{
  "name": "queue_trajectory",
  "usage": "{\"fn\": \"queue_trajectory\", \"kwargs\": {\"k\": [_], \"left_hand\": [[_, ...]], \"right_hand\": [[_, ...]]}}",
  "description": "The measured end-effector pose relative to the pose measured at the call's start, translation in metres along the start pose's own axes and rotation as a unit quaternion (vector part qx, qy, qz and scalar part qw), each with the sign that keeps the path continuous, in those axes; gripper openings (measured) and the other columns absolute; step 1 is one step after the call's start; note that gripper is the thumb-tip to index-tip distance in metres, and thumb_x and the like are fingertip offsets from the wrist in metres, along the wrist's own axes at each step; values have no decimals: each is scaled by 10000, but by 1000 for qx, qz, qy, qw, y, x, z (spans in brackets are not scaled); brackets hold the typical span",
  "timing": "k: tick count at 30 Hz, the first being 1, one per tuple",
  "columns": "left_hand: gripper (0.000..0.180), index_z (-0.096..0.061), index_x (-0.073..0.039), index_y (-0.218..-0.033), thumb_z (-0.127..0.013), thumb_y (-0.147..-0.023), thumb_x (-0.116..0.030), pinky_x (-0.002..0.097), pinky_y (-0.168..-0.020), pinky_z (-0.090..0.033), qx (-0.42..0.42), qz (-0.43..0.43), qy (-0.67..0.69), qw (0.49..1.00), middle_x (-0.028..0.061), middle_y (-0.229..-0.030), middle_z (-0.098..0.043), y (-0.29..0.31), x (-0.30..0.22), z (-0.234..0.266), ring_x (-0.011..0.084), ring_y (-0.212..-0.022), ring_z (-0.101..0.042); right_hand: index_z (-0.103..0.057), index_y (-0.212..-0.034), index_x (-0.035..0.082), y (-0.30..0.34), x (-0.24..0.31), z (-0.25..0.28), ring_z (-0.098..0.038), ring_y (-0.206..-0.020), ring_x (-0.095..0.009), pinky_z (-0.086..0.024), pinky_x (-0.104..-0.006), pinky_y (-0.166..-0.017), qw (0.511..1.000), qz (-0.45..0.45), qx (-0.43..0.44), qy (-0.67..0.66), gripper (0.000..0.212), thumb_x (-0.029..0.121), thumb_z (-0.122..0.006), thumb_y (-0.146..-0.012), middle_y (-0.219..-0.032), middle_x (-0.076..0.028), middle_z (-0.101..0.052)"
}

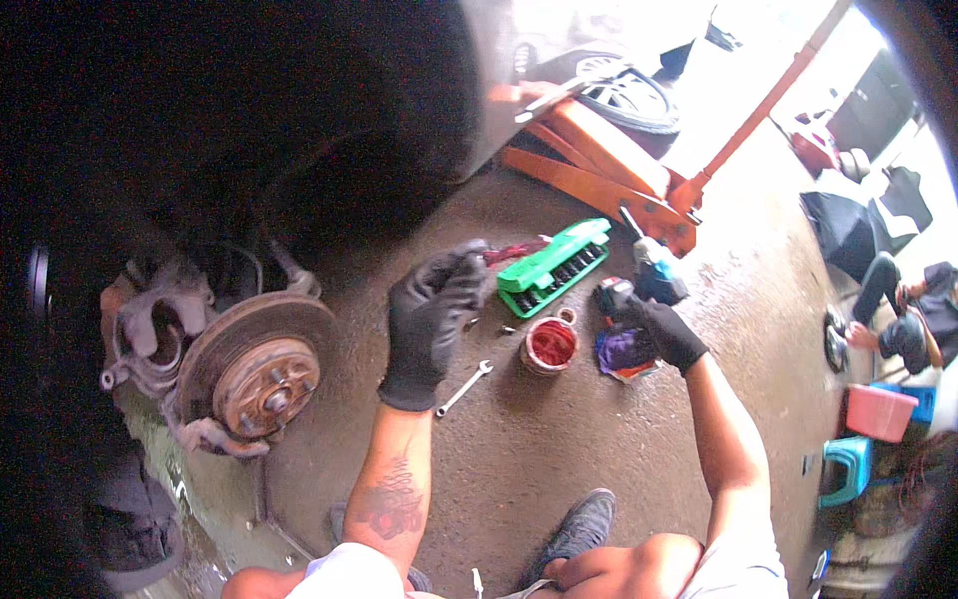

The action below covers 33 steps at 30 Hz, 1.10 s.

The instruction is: The person applies red grease to a brake caliper guide pin and then installs the brake caliper onto the brake rotor. They secure the caliper by tightening bolts with a wrench.

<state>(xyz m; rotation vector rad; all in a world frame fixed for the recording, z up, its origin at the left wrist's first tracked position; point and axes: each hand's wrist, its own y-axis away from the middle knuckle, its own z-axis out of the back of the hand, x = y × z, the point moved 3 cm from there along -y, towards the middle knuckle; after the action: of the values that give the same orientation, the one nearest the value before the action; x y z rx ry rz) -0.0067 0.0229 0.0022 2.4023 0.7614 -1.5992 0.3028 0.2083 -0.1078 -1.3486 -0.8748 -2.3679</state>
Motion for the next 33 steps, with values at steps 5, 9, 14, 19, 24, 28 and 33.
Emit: {"fn": "queue_trajectory", "kwargs": {"k": [5,9,14,19,24,28,33], "left_hand": [[250,-651,18,-1081,-669,-885,-135,236,-783,-506,-1,27,0,1000,63,-982,-676,-1,-4,-4,90,-854,-614],[251,-652,10,-1090,-668,-886,-135,232,-785,-508,-1,32,-16,999,69,-984,-677,1,-3,-5,92,-865,-618],[247,-653,11,-1087,-669,-884,-129,245,-810,-503,13,18,-18,1000,76,-996,-678,-1,-4,-3,98,-881,-617],[264,-668,-27,-1101,-683,-873,-159,207,-626,-444,2,1,-19,1000,18,-908,-676,0,-4,-2,53,-692,-544],[277,-665,-25,-1107,-685,-873,-170,204,-634,-441,-4,20,-14,1000,18,-913,-677,-1,3,-3,46,-692,-539],[280,-666,-28,-1109,-685,-874,-179,194,-631,-431,4,26,-19,999,6,-910,-672,-2,10,-7,41,-687,-530],[281,-665,-37,-1112,-683,-877,-189,185,-617,-423,17,32,-26,999,-9,-901,-664,-4,13,-13,37,-677,-522]], "right_hand": [[-553,-1192,2,13,40,-23,-624,-896,-211,-523,-346,-768,944,-93,118,-294,561,493,-385,-979,-1064,-126,-633],[-500,-1260,4,14,51,-34,-632,-893,-217,-525,-357,-765,931,-105,178,-299,598,513,-357,-978,-1124,-141,-625],[-437,-1330,35,11,50,-44,-631,-924,-221,-521,-367,-790,958,91,256,-87,665,573,-311,-960,-1213,-145,-591],[-401,-1379,61,16,85,-64,-630,-939,-231,-519,-371,-810,887,-51,303,-345,759,653,-267,-924,-1271,-159,-555],[-303,-1457,95,17,104,-71,-408,-1288,-306,-347,-496,-1027,843,-9,349,-410,964,810,-228,-815,-1414,-182,-411],[-330,-1451,114,24,105,-71,-439,-1265,-276,-362,-452,-1025,824,-13,357,-439,945,807,-258,-813,-1401,-157,-440],[-609,-1184,78,8,38,-39,-580,-1101,-233,-453,-360,-923,863,38,359,352,683,640,-568,-798,-1162,-158,-622]]}}
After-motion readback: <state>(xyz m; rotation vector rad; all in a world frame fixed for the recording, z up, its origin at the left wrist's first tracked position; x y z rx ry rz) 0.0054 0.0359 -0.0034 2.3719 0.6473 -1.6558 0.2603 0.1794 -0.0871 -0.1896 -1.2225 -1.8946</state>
